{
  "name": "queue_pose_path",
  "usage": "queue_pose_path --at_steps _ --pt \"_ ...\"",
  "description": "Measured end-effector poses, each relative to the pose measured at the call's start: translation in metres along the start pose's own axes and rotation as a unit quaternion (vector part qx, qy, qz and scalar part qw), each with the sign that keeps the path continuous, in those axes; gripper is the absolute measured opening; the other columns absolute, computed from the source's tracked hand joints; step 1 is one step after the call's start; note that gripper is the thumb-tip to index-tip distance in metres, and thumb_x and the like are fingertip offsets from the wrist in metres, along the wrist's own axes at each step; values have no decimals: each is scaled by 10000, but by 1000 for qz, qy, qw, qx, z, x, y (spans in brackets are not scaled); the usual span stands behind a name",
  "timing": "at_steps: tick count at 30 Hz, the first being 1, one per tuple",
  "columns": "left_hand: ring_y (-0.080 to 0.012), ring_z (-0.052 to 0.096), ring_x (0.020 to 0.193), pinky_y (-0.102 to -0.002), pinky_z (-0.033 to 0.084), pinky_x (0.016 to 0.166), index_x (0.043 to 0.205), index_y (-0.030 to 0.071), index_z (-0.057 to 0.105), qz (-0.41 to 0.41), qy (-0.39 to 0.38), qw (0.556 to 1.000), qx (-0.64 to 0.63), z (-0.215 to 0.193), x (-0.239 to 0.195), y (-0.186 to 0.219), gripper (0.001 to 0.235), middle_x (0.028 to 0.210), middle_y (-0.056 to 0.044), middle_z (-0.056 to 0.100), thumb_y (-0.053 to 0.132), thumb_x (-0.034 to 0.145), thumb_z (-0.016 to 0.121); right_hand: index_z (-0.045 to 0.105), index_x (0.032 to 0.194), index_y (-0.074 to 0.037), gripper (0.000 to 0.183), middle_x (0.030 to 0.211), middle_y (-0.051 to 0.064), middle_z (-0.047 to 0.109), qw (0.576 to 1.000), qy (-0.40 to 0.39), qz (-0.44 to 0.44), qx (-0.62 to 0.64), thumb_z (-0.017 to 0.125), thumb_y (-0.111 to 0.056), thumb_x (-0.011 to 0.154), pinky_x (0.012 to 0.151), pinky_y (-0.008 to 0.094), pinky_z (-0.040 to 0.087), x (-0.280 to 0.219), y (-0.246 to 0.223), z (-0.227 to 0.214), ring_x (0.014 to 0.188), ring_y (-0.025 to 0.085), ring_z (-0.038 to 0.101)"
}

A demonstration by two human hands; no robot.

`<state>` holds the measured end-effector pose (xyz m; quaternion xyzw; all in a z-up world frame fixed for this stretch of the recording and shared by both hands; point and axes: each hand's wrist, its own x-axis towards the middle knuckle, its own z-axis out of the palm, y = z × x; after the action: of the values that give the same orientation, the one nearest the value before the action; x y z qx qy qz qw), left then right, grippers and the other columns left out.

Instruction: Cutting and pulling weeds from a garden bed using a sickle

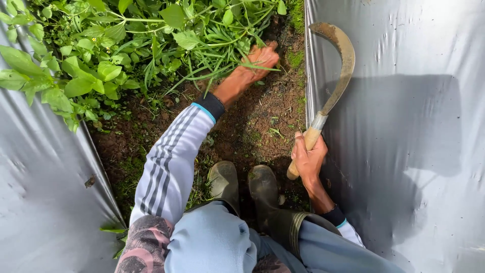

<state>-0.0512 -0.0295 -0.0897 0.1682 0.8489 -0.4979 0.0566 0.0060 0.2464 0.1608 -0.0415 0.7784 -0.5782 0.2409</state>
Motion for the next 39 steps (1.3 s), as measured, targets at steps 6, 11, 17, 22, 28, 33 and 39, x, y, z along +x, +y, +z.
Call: queue_pose_path --at_steps 6,11,17,22,28,33,39 --pt "-321 664 1041 -375 562 725 1008 30 755 -146 85 843 -511 -27 -106 -38 192 1074 -181 677 87 898 609 525 750 -53 290 499 60 521 997 -75 23 -10 600 -116 1023 350 297 462 -3 -1 2 359 137 530" --pt "-259 464 898 -383 414 734 774 63 644 -128 157 875 -440 -57 -116 -64 71 946 -97 497 80 827 600 525 815 -54 399 544 41 510 995 -78 59 9 480 -308 1120 364 277 490 4 6 13 379 120 524" --pt "-233 559 1085 -379 452 951 953 112 654 -216 88 894 -382 -28 -90 -19 23 1037 -74 608 97 938 646 525 781 -40 413 528 33 493 989 -95 112 -20 511 -298 1104 308 290 459 -17 10 4 350 118 489" --pt "-216 673 1151 -377 514 1050 1077 101 687 -283 -9 859 -427 -61 -102 -24 81 1092 -92 724 130 1024 633 529 797 -42 338 552 53 519 997 -53 57 -1 582 -214 1083 348 271 472 6 40 18 382 129 538" --pt "-201 746 929 -335 596 853 902 105 765 -338 41 827 -448 -83 -117 -29 60 956 -94 768 66 895 720 568 784 -51 243 518 44 537 994 -54 72 -54 578 -100 1021 336 263 455 -7 29 18 370 117 533" --pt "-204 722 862 -299 547 743 805 157 743 -353 115 820 -436 -66 -114 -3 85 871 -56 720 72 797 746 578 801 -75 212 532 7 542 996 -47 78 -12 560 -96 1011 333 241 462 -3 45 18 383 92 523" --pt "-200 708 815 -330 544 702 796 162 723 -357 107 793 -481 -52 -125 6 66 836 -31 678 97 808 716 570 719 -57 242 456 59 505 998 -40 43 -39 558 -24 959 327 261 418 0 71 23 344 131 522"
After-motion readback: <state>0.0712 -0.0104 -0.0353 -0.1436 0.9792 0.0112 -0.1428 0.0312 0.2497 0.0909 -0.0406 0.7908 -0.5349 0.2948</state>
